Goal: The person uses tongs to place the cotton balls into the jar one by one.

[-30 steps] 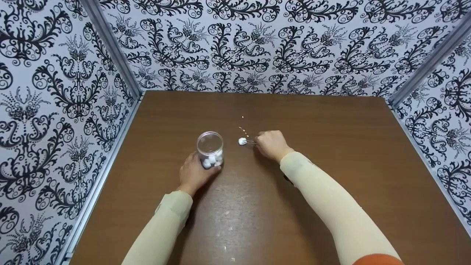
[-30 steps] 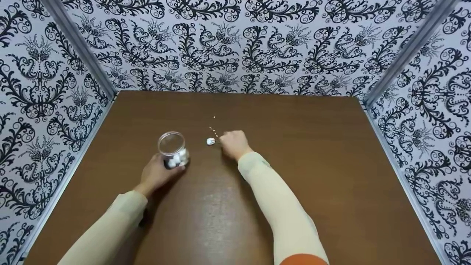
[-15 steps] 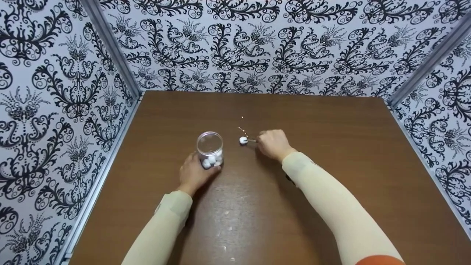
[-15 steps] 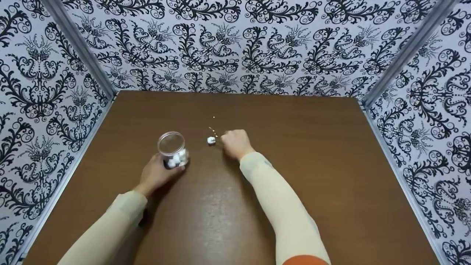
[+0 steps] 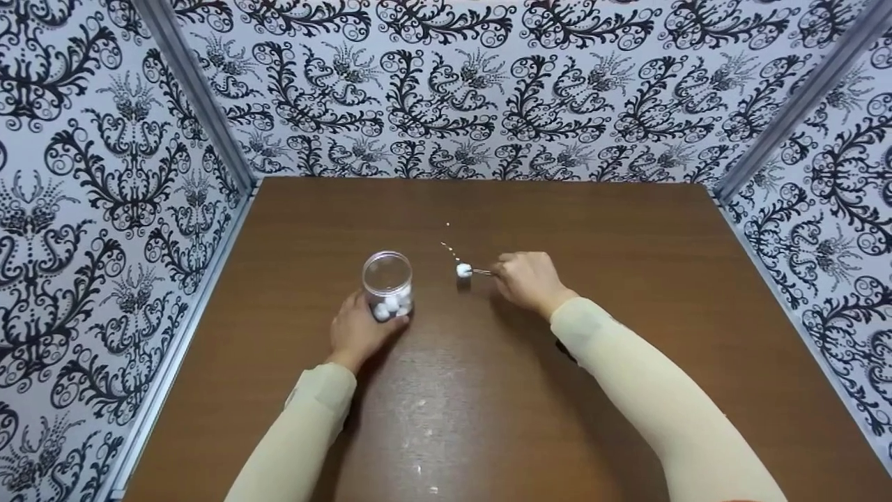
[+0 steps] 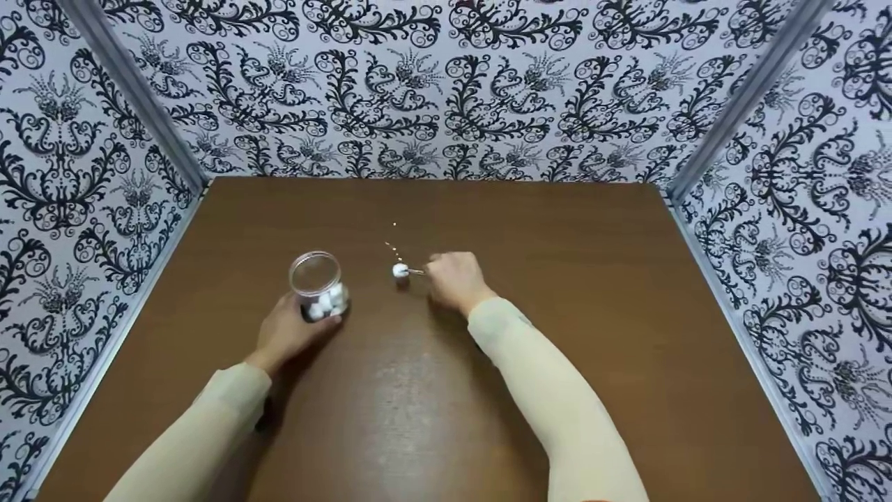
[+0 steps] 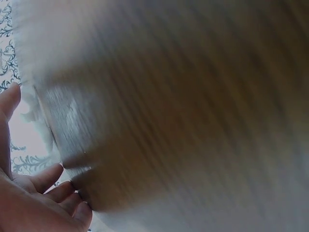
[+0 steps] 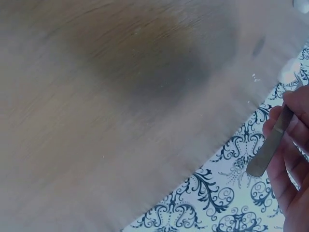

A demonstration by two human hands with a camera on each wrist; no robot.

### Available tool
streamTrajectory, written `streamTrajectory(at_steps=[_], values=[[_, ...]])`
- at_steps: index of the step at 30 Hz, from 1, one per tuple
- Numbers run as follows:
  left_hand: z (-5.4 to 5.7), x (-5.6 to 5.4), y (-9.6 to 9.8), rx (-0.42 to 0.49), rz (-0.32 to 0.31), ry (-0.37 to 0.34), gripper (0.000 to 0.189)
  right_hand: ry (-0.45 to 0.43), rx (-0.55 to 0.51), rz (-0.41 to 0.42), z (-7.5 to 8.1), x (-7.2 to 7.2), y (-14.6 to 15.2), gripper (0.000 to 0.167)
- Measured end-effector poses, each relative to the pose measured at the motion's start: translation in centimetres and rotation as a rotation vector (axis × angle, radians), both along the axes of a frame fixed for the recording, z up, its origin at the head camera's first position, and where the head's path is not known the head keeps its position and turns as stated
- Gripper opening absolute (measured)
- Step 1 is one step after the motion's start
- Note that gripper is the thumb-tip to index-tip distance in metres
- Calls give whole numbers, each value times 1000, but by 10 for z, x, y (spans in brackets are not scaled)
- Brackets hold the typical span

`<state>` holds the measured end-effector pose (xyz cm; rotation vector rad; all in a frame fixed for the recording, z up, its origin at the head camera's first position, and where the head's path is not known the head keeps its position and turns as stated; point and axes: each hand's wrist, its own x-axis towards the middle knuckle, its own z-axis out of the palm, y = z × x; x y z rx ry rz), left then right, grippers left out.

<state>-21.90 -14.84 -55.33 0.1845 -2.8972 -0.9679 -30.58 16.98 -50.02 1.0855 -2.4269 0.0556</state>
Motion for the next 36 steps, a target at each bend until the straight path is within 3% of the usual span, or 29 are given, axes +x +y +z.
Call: streamTrajectory(at_steps=[12,36], values=[[-1,-1,-2,14,7,-5,93,25,-46,66,24,10,-5,9],[-1,0,0,7,5,-4,93,90,-78,123,65,18,-58,10]])
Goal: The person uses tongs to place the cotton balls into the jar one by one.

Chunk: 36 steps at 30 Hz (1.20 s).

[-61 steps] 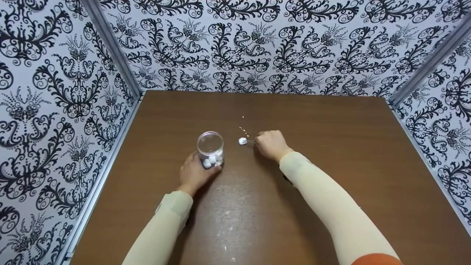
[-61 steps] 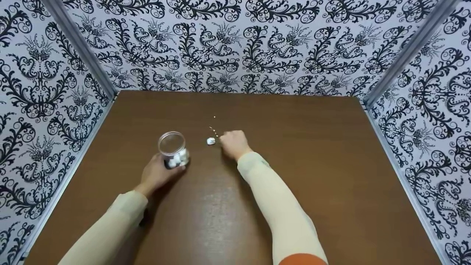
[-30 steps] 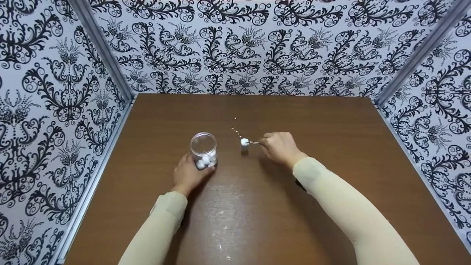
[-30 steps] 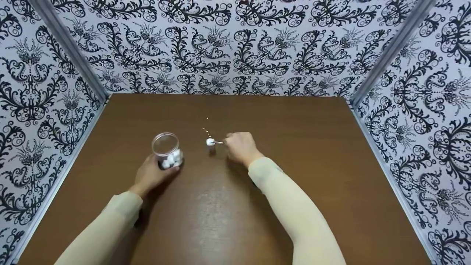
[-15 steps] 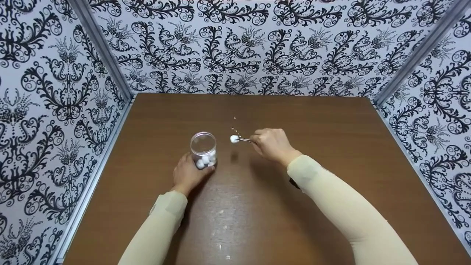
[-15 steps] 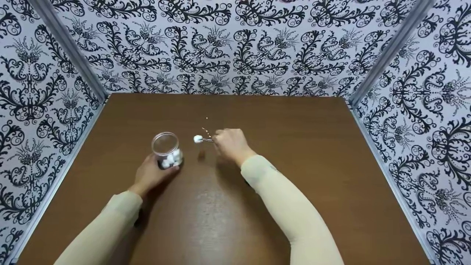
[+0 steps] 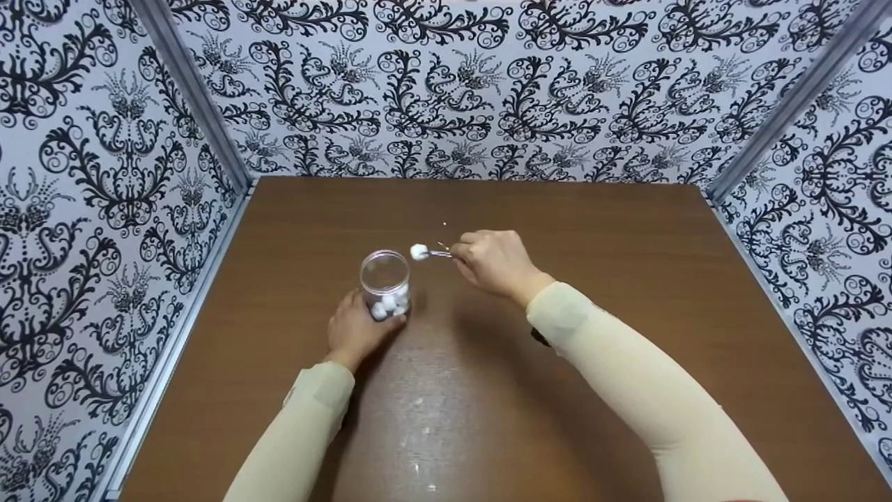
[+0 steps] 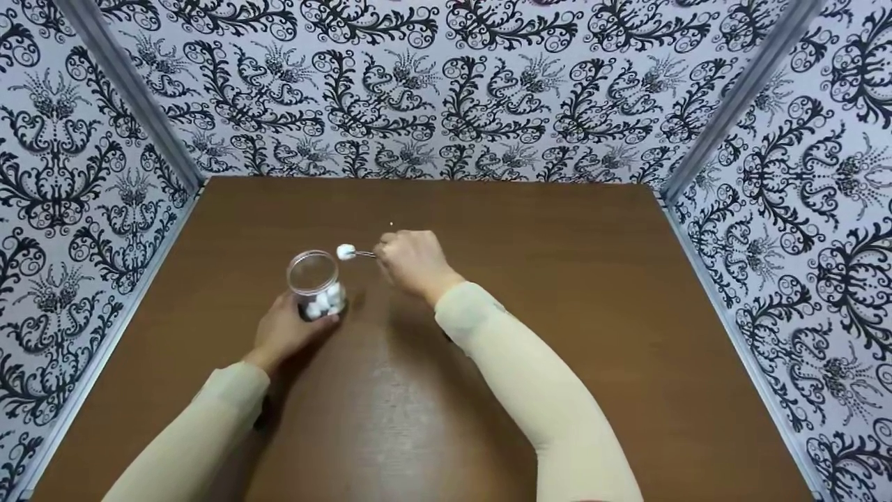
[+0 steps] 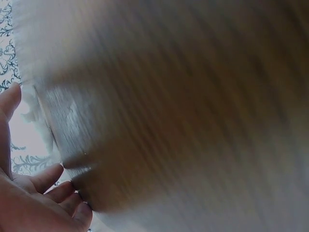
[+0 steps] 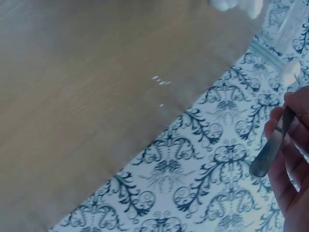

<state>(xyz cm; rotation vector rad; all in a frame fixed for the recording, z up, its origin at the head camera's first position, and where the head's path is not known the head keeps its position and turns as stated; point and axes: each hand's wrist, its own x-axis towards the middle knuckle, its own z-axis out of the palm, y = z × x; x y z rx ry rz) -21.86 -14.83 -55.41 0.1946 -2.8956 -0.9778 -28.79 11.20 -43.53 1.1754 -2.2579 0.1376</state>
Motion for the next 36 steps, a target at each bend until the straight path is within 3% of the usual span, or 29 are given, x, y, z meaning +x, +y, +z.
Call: streamTrajectory(at_steps=[16,25,36], values=[[-2,1,-1,13,-3,1,94,-39,10,69,-5,9,-37,16],[-1,0,1,5,9,32,90,-14,28,86,-7,9,-42,7],[-1,0,0,-5,6,12,90,-48,4,75,-9,7,-35,8]])
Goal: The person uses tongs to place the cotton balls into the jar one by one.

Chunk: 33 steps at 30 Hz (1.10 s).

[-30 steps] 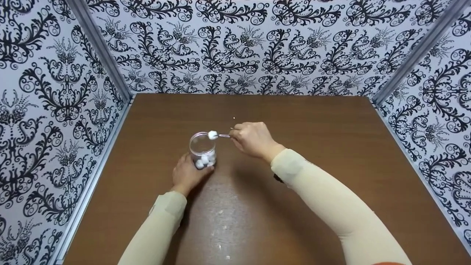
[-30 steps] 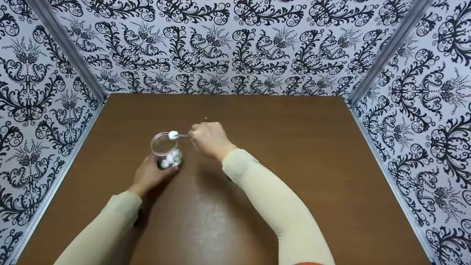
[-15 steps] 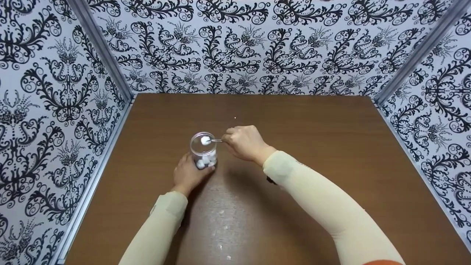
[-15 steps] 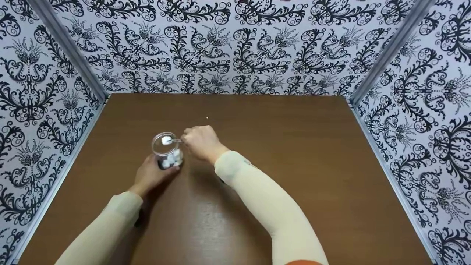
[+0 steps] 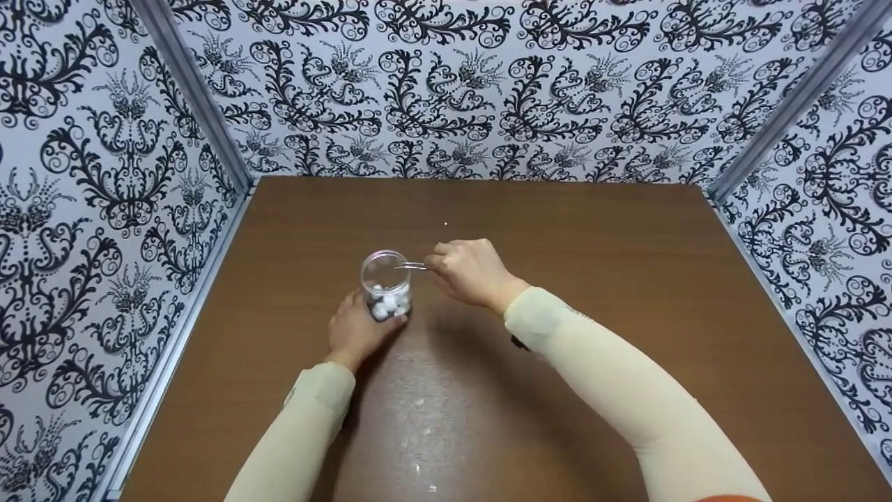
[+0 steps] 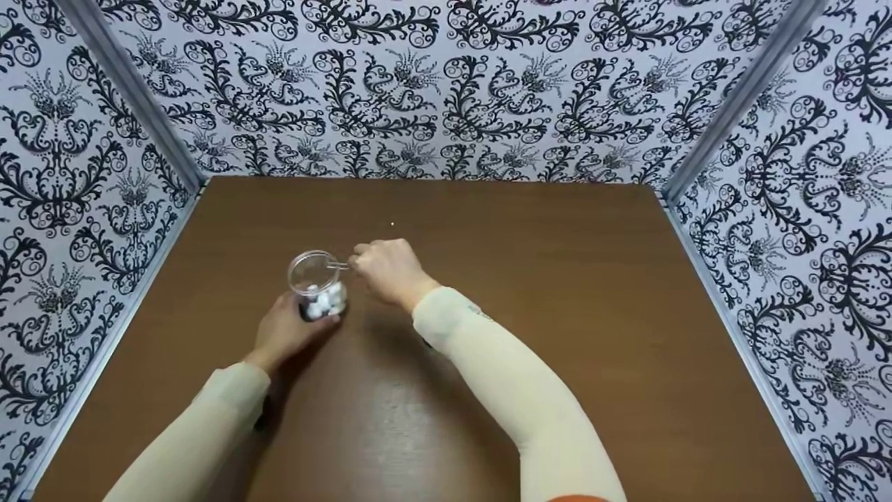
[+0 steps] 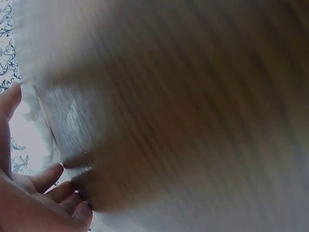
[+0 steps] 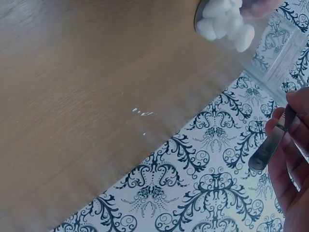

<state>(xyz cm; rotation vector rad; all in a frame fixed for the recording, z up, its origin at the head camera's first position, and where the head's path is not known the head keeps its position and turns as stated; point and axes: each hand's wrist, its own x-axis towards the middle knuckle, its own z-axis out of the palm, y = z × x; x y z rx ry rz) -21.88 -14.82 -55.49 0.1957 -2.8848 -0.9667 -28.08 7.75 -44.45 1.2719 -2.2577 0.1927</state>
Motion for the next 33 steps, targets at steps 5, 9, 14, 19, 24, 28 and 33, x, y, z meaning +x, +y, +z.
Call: streamTrajectory(at_steps=[5,9,14,19,24,28,33], values=[[-1,0,-1,4,-5,-6,91,-2,-3,-3,-2,0,4,7],[-2,1,-1,4,-16,-26,95,7,-13,0,-2,0,8,6],[-2,0,0,-2,-16,-26,95,23,-31,-6,-3,-1,18,8],[0,-1,1,-5,-14,-14,93,30,-22,-25,-9,-3,39,9],[-1,-1,0,5,-14,-13,94,22,-11,-60,-31,-5,69,6],[-4,-1,-1,17,-14,1,93,-18,28,-115,-54,-1,90,2],[-7,-2,-2,19,-11,8,92,-98,80,-179,-74,6,103,6]])
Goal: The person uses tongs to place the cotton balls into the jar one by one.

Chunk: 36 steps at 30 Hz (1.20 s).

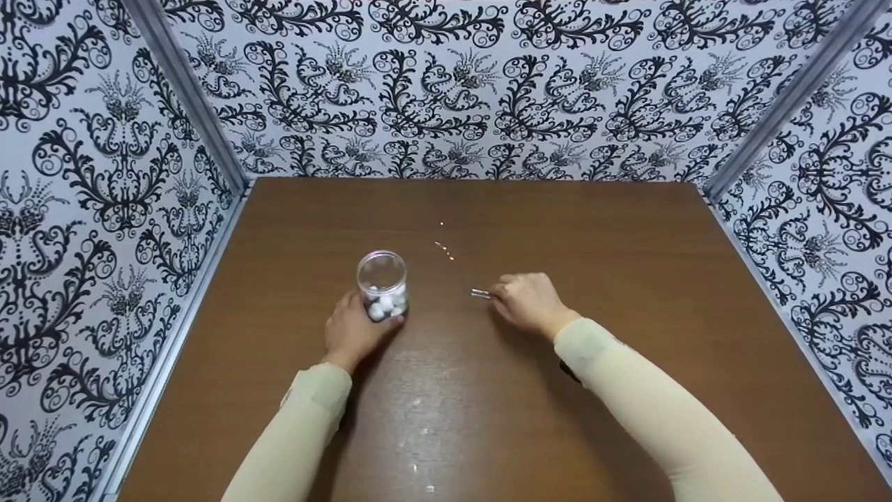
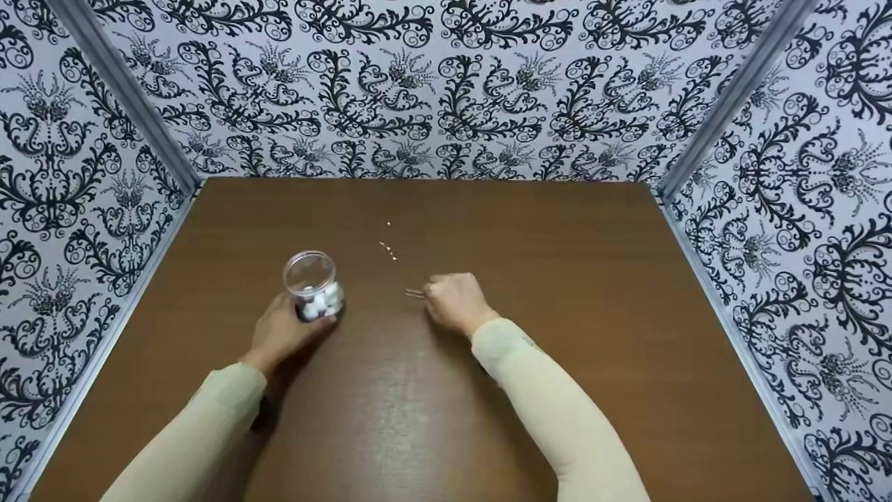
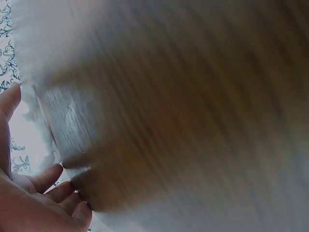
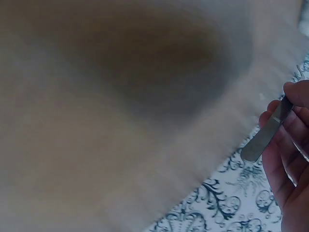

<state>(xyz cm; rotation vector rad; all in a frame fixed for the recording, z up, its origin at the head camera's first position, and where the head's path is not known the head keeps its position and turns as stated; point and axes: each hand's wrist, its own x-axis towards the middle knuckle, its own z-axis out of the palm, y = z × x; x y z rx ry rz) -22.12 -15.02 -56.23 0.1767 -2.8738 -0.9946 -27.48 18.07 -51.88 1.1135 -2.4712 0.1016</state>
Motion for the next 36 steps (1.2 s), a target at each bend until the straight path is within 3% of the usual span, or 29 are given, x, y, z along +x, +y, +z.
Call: streamTrajectory(at_steps=[11,36], values=[[3,2,1,-33,-10,-9,94,-53,68,-59,-23,5,6,12],[1,0,-1,-26,-12,-28,97,-105,55,-69,-30,9,3,15]])
